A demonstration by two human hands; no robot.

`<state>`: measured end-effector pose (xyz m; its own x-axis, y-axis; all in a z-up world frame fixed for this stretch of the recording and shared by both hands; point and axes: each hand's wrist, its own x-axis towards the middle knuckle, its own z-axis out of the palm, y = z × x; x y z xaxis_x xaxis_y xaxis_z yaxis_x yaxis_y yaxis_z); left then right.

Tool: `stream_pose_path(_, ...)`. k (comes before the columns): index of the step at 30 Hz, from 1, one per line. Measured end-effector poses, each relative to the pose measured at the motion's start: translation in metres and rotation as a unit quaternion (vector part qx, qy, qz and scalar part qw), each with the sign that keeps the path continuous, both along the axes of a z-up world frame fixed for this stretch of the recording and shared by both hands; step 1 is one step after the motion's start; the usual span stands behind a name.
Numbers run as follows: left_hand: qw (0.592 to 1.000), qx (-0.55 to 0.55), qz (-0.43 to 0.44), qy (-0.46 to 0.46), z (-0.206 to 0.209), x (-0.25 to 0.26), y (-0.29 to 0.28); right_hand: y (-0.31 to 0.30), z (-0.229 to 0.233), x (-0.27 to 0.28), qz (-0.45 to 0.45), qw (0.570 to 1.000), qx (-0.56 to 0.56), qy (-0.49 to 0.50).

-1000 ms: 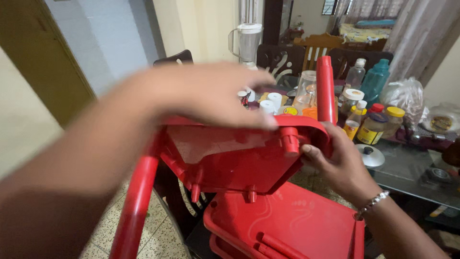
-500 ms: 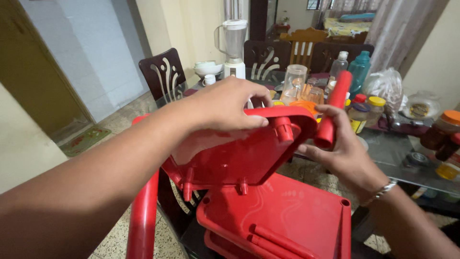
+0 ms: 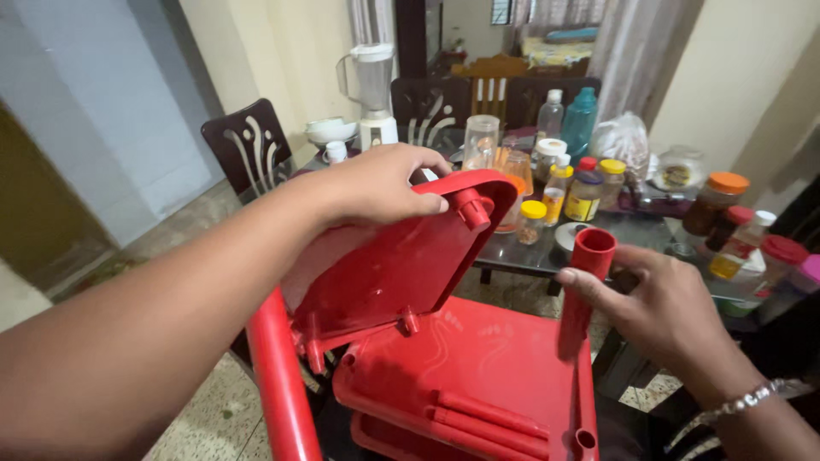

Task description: The person assembles a red plastic stool by inserting tubular legs into the seat base and securing them. They then disassemble the stool and reassemble it again, handling the seat and legs repeatedly.

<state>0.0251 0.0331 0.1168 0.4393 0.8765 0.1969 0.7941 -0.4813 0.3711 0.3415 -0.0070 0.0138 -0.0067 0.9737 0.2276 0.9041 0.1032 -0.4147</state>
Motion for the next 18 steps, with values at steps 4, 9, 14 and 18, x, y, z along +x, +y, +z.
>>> stream_pose_path(4,1.0,-0.01,0.01,0.002,0.003,0.001,-0.002,-0.01,-0.006,-0.014,0.118,0.96,0.072,0.243)
stream_pose_path(9,0.998,-0.007,-0.036,-0.043,-0.003,-0.008,-0.017,-0.027,-0.001,-0.045,0.124,0.952,0.012,0.281)
stream_pose_path(14,0.988,-0.091,0.02,-0.122,-0.012,-0.012,-0.04,-0.054,0.008,-0.072,0.142,0.96,-0.003,0.243)
stream_pose_path(18,0.968,-0.12,0.022,-0.221,-0.024,-0.011,-0.053,-0.068,0.014,-0.087,0.126,0.967,-0.024,0.222)
